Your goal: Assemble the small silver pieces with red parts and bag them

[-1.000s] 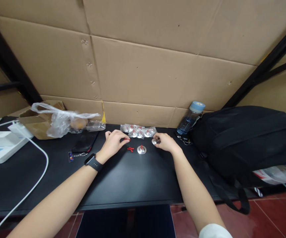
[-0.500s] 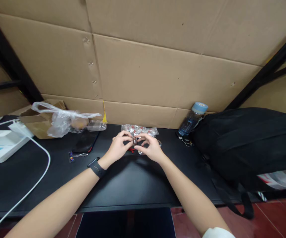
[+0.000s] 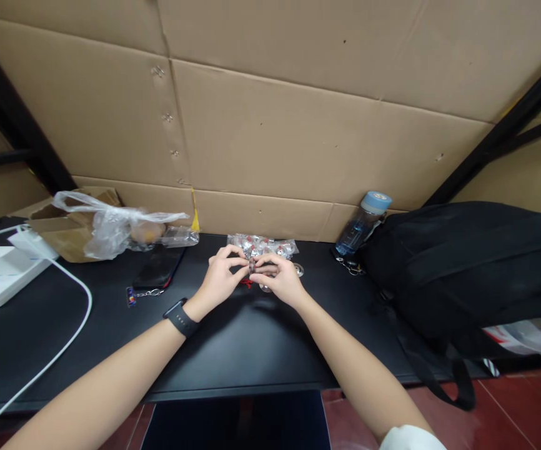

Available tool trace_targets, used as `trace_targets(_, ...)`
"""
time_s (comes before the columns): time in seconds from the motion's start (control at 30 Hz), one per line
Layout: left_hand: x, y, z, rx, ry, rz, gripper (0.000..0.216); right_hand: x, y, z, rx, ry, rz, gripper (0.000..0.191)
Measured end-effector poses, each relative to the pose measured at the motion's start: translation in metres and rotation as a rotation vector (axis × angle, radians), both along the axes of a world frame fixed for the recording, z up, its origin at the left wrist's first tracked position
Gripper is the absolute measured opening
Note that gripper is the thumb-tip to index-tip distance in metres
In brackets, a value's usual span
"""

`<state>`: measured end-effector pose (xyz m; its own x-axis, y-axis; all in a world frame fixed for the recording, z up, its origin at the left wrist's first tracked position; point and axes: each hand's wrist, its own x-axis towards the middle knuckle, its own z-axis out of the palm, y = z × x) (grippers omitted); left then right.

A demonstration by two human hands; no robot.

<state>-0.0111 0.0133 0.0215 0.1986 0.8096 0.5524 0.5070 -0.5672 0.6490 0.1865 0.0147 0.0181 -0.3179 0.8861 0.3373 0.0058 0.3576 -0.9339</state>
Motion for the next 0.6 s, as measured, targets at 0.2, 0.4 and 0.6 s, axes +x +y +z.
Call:
trace_targets(0.2,-0.0008,-0.0054,0.0087,0.093,0.157,0.112,0.013,0.0046,-0.0003,0.0036,0.19,-0.176,-0.053,0.018)
trace_targets(0.4,0.0004,-0.0057,0.005,0.194,0.292,0.137,0.011,0.0058,-0.0004,0.0062,0.322,-0.29,-0.139,0.012)
trace_targets(0.6,0.0048,-0.0097,0.002,0.22,0.327,0.154,0.01,0.0079,0.0027,0.0045,0.416,-0.365,-0.159,0.012)
